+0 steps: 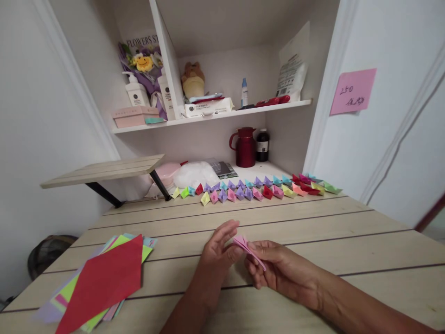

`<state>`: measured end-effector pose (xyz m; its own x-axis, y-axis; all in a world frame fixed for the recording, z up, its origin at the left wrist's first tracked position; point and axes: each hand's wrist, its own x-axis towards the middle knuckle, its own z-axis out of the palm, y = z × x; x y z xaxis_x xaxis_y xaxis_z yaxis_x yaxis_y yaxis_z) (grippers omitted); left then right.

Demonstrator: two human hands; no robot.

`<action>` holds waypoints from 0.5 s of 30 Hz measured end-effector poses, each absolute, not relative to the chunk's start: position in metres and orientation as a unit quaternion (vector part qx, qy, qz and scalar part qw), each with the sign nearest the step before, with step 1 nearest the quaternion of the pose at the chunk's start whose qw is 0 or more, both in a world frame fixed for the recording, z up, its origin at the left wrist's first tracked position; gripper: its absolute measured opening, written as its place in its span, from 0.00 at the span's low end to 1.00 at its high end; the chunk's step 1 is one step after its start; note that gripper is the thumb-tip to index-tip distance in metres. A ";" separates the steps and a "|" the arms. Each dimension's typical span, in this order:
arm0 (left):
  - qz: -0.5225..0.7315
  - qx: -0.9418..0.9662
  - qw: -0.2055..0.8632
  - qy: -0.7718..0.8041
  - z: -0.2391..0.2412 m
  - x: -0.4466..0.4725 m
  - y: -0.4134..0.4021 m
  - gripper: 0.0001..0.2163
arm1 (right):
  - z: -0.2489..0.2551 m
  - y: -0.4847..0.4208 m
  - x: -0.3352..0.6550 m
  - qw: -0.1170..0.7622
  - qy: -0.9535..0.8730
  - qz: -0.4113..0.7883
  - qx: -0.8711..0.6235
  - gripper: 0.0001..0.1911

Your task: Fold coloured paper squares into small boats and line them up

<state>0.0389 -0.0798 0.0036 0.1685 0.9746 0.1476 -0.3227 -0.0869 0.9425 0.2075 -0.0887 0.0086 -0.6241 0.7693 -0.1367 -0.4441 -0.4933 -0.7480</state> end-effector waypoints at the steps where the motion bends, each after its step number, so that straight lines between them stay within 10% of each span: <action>1: 0.537 0.499 0.591 0.337 0.006 0.038 -0.081 0.18 | 0.010 -0.089 0.207 0.363 -0.350 0.830 -0.236 0.13; 15: 0.496 0.492 0.602 0.386 0.014 0.040 -0.088 0.13 | 0.014 -0.098 0.204 0.402 -0.522 0.653 -0.374 0.17</action>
<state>0.0396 -0.0877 0.0143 0.2092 0.9776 0.0231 -0.2170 0.0233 0.9759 0.2044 -0.0978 0.0138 -0.3983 0.9147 -0.0685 -0.1343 -0.1321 -0.9821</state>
